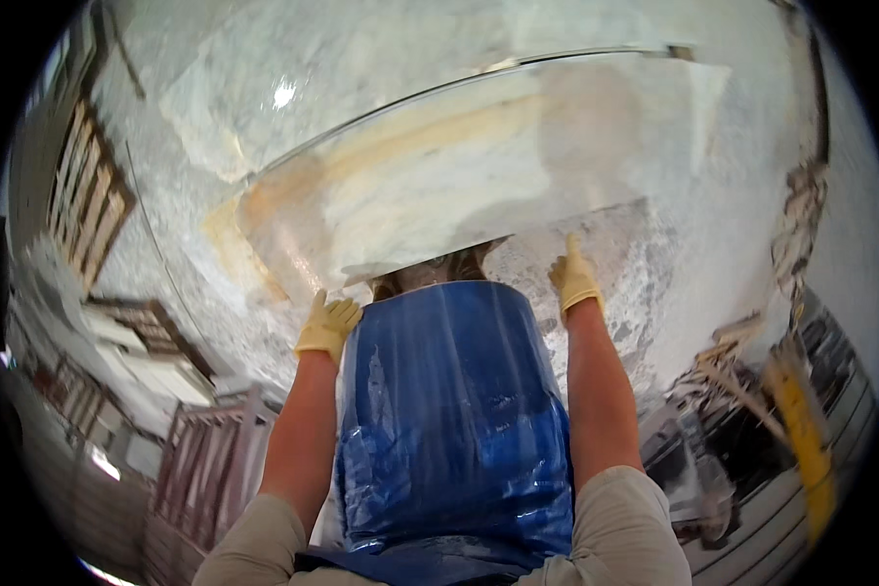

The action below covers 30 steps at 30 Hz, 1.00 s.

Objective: The person picks up large, flat stone or tile slabs from a wooden pallet and the floor, inspects them, and places them into a pile. The person wears yellow gloves and a blue apron while handling the heavy materials in a workshop environment.

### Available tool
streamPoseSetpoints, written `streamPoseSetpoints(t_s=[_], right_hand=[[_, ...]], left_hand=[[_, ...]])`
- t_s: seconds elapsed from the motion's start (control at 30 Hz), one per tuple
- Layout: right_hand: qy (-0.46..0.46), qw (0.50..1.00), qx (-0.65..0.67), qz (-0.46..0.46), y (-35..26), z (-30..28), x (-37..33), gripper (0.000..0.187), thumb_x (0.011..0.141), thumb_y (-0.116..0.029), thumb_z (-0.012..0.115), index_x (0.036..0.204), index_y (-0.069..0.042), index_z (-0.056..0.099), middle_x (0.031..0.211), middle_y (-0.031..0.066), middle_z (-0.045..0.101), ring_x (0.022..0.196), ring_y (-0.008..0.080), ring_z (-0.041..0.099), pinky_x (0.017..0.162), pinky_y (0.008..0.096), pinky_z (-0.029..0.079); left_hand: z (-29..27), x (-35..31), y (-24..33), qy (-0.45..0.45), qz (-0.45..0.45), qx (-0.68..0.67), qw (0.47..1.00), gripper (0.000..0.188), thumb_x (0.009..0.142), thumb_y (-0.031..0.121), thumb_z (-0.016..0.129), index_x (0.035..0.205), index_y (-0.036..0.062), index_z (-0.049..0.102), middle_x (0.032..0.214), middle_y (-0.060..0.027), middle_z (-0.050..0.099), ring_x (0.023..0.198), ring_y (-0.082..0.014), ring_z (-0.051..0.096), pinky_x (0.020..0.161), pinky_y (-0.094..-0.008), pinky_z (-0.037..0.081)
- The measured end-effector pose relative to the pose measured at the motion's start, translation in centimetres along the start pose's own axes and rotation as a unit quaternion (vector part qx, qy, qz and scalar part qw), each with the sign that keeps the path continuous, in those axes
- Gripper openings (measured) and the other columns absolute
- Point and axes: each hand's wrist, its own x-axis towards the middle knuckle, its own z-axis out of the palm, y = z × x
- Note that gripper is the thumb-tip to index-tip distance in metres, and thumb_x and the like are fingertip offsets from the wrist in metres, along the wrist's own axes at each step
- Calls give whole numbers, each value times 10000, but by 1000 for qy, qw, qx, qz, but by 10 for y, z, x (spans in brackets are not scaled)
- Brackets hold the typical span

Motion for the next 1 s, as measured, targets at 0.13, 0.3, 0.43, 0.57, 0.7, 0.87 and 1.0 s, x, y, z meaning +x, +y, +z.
streamPoseSetpoints(t_s=[0.13,0.3,0.43,0.57,0.7,0.87,1.0], right_hand=[[40,991,-84,-93,35,-20,-106,756,902,-562,674,1371,11,520,1331,167,589,1173,274,607,1004,429,498],[32,982,-132,-129,110,-86,-226,781,905,-509,697,1393,63,488,1350,204,571,1207,295,591,1007,397,502],[18,990,-49,-134,200,-129,-332,794,920,-481,688,1450,54,437,1404,223,535,1272,316,556,1043,396,483],[26,992,8,-121,296,-162,-419,781,933,-452,680,1469,49,412,1427,237,521,1314,338,529,1075,418,466],[54,983,115,-130,373,-179,-481,756,923,-454,698,1446,34,453,1387,203,559,1259,308,565,1040,400,486],[62,964,211,-149,484,-214,-488,707,914,-443,714,1410,14,501,1342,150,593,1151,236,600,960,349,506],[137,948,200,-207,553,-262,-496,836,896,-490,717,1464,55,434,1403,210,553,1194,288,582,993,384,483]], left_hand=[[-17,-80,91,103,-147,-12,984,503,1015,346,530,1361,-20,516,1293,-209,627,1133,-260,647,924,-329,548],[-77,-120,140,5,-11,231,973,476,963,378,633,1228,-17,641,1087,-117,721,899,-162,694,746,-295,566],[-81,-169,210,10,31,215,976,506,964,368,633,1283,-24,603,1109,-134,718,891,-184,702,750,-298,575],[-70,-227,261,-18,80,247,966,544,966,369,623,1322,-37,560,1123,-160,711,933,-206,703,777,-308,584],[-48,-274,277,-46,99,308,945,499,965,363,616,1278,-24,583,1131,-142,706,941,-197,695,783,-300,579],[28,-373,261,-156,203,423,869,441,979,371,582,1147,-30,655,1037,-121,711,890,-184,664,770,-299,533],[79,-398,191,-231,187,400,867,504,985,413,603,1283,12,538,1082,-142,688,956,-208,644,813,-370,539]])
